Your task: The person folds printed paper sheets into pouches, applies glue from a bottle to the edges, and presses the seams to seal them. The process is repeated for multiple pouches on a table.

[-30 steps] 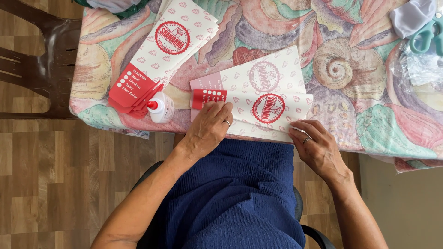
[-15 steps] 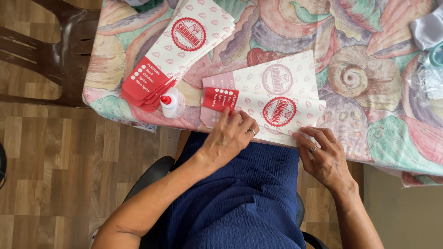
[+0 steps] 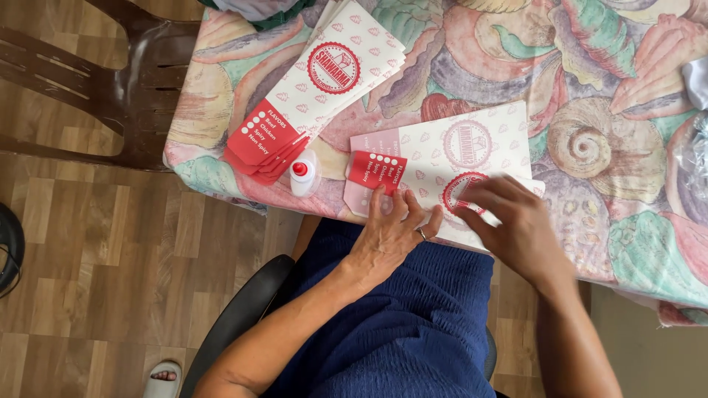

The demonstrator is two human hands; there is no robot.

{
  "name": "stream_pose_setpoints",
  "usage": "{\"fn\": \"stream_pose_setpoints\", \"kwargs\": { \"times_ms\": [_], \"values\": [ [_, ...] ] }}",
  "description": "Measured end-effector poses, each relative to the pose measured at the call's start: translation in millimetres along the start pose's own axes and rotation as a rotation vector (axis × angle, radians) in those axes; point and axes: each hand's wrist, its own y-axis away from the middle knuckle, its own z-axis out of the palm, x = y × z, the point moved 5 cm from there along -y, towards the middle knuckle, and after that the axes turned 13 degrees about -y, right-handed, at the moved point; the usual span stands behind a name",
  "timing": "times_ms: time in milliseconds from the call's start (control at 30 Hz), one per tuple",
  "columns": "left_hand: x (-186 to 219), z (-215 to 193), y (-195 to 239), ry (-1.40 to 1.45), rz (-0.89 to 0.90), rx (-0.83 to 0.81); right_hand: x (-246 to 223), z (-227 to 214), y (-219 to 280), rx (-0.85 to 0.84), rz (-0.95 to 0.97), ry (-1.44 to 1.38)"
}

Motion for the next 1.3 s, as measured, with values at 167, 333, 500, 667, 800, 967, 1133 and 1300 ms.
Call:
{"fn": "stream_pose_setpoints", "kwargs": {
  "times_ms": [167,333,500,667,800,967,1133,1300],
  "values": [
    [5.9,0.4,4.4,0.137,-0.093,0.087,-41.2,67.2,-100.5,-0.100,-0.203,-0.419],
    [6.2,3.9,0.6,0.162,-0.089,0.036,-40.5,134.6,-145.3,-0.355,-0.362,-0.797],
    [-1.3,-4.2,-2.5,0.121,-0.073,0.049,-37.0,48.2,-114.6,-0.198,-0.332,-0.664],
    [-4.3,-7.6,-3.9,0.079,-0.044,0.100,7.8,13.3,-66.7,-0.149,-0.233,-0.495],
    [-2.3,-4.0,-2.6,0.055,-0.055,0.076,39.7,28.1,-58.3,-0.163,-0.208,-0.488],
    [-1.6,-2.5,-1.0,0.086,-0.038,0.068,40.7,58.5,-101.5,-0.169,-0.267,-0.547],
    [-0.5,-1.9,0.5,0.089,-0.033,0.046,24.4,100.4,-147.3,-0.241,-0.363,-0.692],
    [1.8,2.4,1.3,0.088,-0.044,0.055,43.0,70.9,-118.1,-0.268,-0.337,-0.651]
  ]
}}
